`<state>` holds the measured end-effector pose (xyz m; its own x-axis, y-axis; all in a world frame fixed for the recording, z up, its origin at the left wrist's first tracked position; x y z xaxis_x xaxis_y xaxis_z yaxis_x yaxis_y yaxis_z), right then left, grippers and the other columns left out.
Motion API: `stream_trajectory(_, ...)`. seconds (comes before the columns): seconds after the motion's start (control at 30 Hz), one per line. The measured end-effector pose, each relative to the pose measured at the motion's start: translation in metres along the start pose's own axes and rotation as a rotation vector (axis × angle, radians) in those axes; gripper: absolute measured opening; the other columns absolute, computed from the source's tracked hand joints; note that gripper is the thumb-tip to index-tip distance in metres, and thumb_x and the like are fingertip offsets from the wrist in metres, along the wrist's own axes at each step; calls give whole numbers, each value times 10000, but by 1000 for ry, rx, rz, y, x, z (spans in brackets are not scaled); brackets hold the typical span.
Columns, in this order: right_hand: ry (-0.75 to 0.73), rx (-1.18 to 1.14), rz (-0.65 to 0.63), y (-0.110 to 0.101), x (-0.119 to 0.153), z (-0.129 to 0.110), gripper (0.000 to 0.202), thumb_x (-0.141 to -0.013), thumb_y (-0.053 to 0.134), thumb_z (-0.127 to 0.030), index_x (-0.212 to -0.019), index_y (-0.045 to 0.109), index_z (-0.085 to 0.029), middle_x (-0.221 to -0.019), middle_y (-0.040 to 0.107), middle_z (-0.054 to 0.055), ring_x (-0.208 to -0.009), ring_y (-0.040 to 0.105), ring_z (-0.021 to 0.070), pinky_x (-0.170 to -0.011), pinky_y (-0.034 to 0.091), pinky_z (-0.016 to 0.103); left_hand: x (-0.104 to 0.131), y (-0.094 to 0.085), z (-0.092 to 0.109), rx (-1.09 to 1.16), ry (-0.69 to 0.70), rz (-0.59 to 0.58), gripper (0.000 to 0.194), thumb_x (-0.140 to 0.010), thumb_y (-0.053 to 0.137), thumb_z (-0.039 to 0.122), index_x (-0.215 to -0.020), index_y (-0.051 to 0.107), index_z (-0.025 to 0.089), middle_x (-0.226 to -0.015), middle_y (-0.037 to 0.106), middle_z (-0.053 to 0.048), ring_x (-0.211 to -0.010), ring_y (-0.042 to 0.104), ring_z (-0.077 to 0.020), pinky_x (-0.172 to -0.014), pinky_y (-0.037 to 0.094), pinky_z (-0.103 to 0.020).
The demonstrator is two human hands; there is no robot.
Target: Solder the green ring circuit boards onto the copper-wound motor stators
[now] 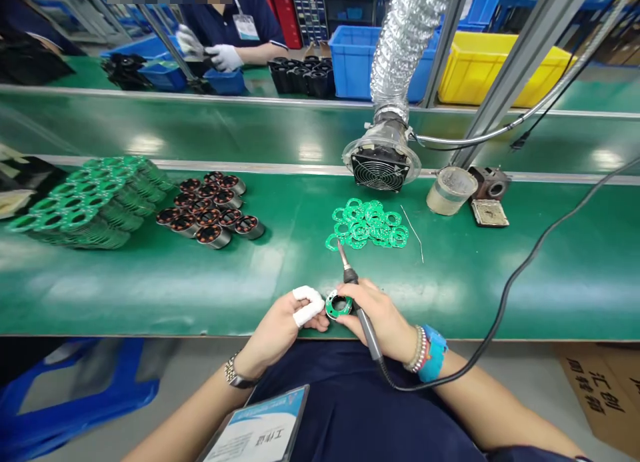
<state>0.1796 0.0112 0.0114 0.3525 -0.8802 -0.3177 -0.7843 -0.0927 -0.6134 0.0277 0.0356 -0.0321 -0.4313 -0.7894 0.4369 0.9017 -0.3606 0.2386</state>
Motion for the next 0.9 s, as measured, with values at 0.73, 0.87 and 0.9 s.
stream_trajectory(0.73,142,-165,194,-15,16,15,415,-762,605,-116,-1143,474,-219,-1040,616,46,-893,620,144,-825,520,304,-1,-5,-6,62,42,12,196,-727,687,282,-783,568,136,-664,655,-2,-609,640,-108,-628,533,-224)
stream_trajectory(0.87,120,-279,203,-2,20,12,543,-744,606,-88,-1229,398,-219,-1093,594,63,-972,608,159,-857,520,325,1,-5,-4,37,56,16,204,-715,693,281,-786,567,137,-653,653,-1,-594,636,-108,-614,528,-217)
stream_trajectory(0.9,122,-313,209,0,20,12,556,-745,602,-83,-1239,386,-217,-1100,586,66,-984,604,158,-863,521,323,1,-5,-4,34,58,14,204,-714,694,279,-788,567,138,-653,650,-2,-597,634,-108,-619,528,-220)
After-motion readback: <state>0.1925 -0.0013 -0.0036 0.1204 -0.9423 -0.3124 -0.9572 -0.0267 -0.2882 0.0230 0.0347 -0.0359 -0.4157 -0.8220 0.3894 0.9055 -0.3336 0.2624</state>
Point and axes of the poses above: each hand's wrist, its own x-axis away from the middle knuckle, its own y-axis out of the palm, z = x × y, the point moved 5 cm from there along -x, towards the middle knuckle
